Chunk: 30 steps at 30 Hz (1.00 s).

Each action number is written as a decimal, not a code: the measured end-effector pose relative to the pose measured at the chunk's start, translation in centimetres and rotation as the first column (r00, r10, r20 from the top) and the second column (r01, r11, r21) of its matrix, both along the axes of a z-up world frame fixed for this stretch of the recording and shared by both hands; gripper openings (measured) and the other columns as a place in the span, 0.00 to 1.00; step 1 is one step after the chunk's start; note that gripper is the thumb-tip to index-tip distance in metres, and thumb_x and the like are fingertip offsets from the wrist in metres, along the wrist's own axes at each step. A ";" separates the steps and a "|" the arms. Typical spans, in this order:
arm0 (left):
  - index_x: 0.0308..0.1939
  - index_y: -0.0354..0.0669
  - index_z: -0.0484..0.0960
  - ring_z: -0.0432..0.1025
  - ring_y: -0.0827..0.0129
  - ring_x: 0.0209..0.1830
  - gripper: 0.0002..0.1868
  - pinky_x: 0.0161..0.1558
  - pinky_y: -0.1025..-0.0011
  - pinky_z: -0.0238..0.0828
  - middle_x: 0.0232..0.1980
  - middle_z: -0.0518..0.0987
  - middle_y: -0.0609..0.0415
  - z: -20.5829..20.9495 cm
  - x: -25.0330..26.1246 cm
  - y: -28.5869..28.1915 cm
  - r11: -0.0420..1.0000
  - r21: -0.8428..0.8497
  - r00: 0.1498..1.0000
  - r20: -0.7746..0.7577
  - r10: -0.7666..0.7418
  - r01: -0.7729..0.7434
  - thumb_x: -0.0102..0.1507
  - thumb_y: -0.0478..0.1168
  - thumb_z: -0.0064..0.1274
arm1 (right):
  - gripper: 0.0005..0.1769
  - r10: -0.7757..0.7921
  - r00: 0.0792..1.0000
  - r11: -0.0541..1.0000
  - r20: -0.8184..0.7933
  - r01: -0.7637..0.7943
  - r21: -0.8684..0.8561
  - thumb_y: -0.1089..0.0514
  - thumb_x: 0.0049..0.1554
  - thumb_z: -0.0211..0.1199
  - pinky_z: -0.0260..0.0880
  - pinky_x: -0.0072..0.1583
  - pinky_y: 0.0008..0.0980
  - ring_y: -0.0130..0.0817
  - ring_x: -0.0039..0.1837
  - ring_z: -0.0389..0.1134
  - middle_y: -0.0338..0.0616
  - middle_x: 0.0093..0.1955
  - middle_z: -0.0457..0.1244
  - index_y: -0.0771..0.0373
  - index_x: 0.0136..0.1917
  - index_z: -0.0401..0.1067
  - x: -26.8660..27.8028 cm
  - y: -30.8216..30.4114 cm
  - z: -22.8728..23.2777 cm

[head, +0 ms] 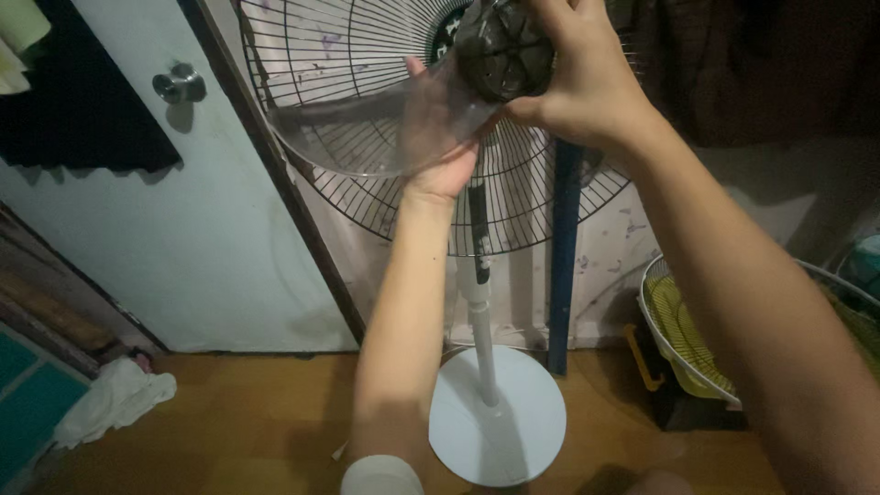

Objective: The person assembles a standing fan by attaching the fan blade to the motor hub, securing it with a nut, and then mounting the front wire cage. The person sits on the floor during the task.

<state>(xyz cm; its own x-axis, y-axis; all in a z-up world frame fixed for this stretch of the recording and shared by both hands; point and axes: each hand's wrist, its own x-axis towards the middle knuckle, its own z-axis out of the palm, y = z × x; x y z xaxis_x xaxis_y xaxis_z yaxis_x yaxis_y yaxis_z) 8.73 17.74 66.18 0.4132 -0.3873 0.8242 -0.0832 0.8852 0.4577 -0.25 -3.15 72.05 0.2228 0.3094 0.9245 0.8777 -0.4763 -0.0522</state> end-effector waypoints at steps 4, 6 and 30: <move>0.73 0.41 0.70 0.65 0.55 0.75 0.32 0.74 0.52 0.65 0.73 0.71 0.47 0.3 -1.0 -0.3 0.998 0.015 0.989 -0.136 0.066 -0.064 0.76 0.61 0.35 | 0.55 -0.012 0.997 0.999 0.079 0.015 -0.041 0.65 0.43 0.81 0.67 0.76 0.44 0.56 0.78 0.57 0.58 0.75 0.50 0.58 0.79 0.60 -0.1 0.0 0.3; 0.72 0.42 0.70 0.65 0.55 0.73 0.29 0.72 0.53 0.66 0.72 0.72 0.48 0.0 -1.1 -0.5 0.992 -0.002 0.964 -0.233 0.125 -0.129 0.76 0.58 0.38 | 0.52 0.016 0.992 0.998 0.129 -0.007 -0.067 0.66 0.45 0.80 0.67 0.79 0.44 0.55 0.80 0.58 0.56 0.74 0.50 0.58 0.78 0.59 -0.1 0.0 0.2; 0.72 0.46 0.72 0.71 0.57 0.69 0.28 0.71 0.50 0.67 0.70 0.75 0.49 -3.0 1.7 -0.8 0.998 -0.052 0.990 -0.129 -0.048 0.041 0.72 0.54 0.49 | 0.55 -0.038 0.974 0.999 0.223 0.042 -0.012 0.63 0.43 0.82 0.69 0.71 0.46 0.55 0.75 0.60 0.56 0.74 0.53 0.58 0.80 0.59 1.6 2.1 -0.7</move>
